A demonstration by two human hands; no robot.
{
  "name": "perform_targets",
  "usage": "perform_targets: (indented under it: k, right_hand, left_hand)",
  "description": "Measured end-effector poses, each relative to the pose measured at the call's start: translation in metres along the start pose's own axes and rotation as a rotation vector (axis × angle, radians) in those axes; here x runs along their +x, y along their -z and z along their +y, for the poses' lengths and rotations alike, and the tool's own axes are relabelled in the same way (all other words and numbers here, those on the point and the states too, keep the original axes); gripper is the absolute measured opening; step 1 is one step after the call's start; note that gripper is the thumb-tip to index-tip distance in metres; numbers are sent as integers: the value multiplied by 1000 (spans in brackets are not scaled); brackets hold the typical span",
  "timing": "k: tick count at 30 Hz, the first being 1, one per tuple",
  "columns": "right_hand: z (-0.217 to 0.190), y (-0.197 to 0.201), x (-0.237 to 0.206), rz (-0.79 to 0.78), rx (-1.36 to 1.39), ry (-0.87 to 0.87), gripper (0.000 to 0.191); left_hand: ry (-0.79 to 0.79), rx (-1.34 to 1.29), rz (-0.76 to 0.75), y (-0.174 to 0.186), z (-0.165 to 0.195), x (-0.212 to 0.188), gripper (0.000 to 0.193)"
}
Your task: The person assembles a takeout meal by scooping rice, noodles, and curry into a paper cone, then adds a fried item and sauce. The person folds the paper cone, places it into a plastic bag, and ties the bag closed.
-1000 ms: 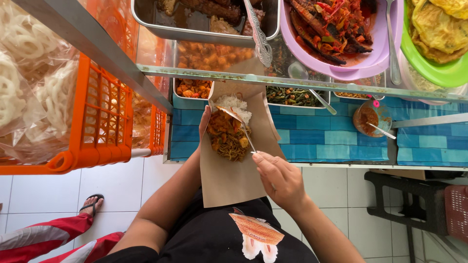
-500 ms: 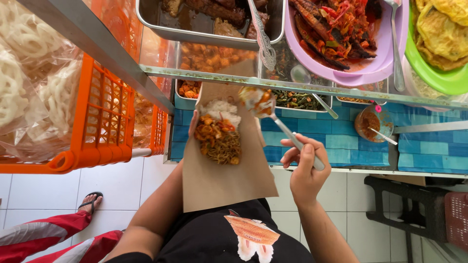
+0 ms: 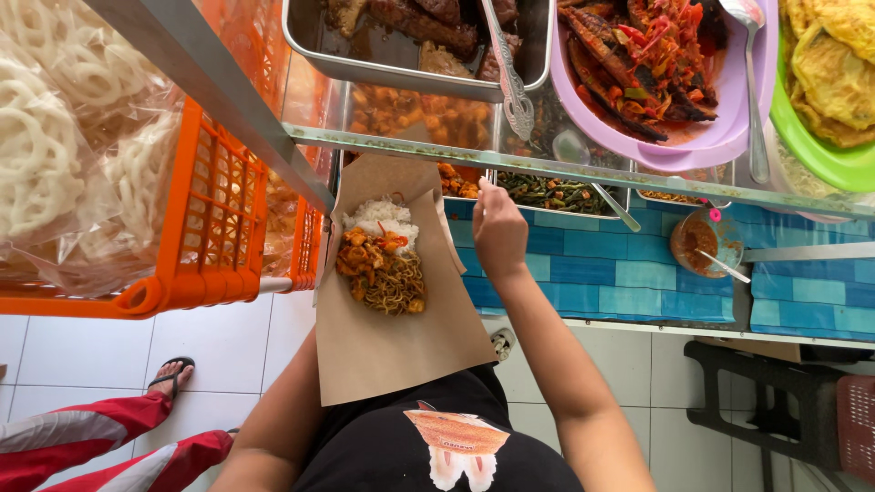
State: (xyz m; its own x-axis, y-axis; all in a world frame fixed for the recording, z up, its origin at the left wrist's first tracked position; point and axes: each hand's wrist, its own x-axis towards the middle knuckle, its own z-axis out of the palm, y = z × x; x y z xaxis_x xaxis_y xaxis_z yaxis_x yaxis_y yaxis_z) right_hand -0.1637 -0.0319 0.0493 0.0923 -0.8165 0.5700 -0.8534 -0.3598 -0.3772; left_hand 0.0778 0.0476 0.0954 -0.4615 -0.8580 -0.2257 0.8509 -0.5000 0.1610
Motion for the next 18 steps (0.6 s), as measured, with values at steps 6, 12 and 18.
perform_targets:
  k: [6, 12, 18]
  right_hand:
    - [-2, -18, -16, 20, 148, -209, 18]
    - [-4, -31, -36, 111, 510, -555, 22]
    - [16, -54, -29, 211, 801, -807, 29]
  left_hand:
    - [-2, -11, -4, -2, 5, -1, 73]
    - [-2, -18, 3, -1, 6, -4, 73]
    - [1, -8, 0, -1, 6, -2, 73]
